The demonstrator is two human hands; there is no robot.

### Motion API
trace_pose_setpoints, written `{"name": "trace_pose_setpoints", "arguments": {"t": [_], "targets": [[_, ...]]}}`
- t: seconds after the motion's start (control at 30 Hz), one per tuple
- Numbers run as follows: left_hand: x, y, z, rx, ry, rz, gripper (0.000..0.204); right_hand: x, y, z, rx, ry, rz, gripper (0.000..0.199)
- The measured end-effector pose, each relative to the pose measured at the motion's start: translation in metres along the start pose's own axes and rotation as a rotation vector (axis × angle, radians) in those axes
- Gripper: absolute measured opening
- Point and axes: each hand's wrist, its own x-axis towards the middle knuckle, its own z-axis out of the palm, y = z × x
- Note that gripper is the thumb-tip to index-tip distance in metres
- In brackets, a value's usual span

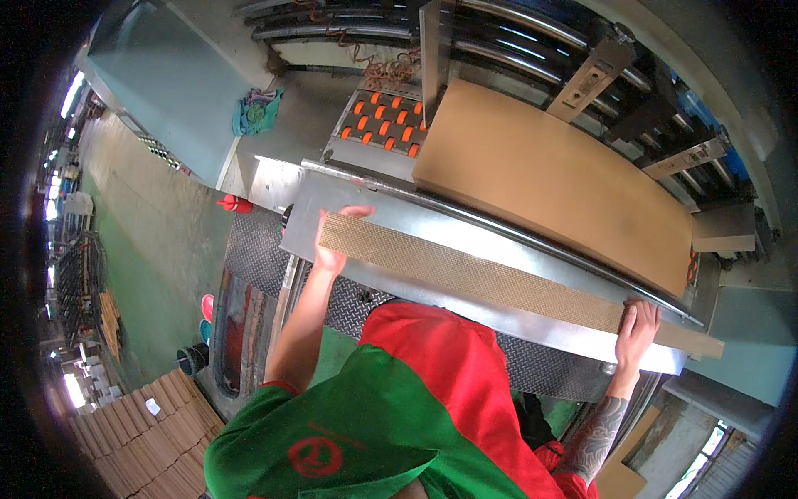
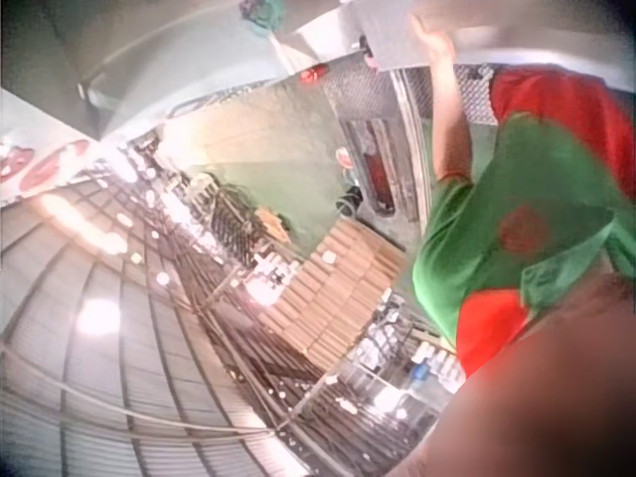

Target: The person feeds flat cardboard sheets into a machine one at a time, aligning them on a metal guide and pushing them through rollers. A coworker stacks the processed sheets nearby.

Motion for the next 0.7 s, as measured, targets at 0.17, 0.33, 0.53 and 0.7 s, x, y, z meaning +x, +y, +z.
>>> {"name": "trace_pose_setpoints", "arguments": {"t": [0.17,0.33,0.53,0.7], "targets": [[0.005,0.042,-0.006,0.104,-0.048,0.197,0.1,0.003,-0.005,-0.004,-0.037,-0.08,0.072,0.046],[0.009,0.06,0.023,0.134,-0.184,0.115,0.11,0.002,-0.005,-0.001,-0.018,-0.069,0.11,0.05],[0.009,0.091,0.022,0.164,-0.071,0.287,0.113,0.003,0.001,0.004,0.006,-0.036,0.116,0.051],[0.009,0.092,0.025,0.122,-0.071,0.332,0.108,0.01,-0.001,0.001,0.012,-0.034,0.098,0.047]]}}
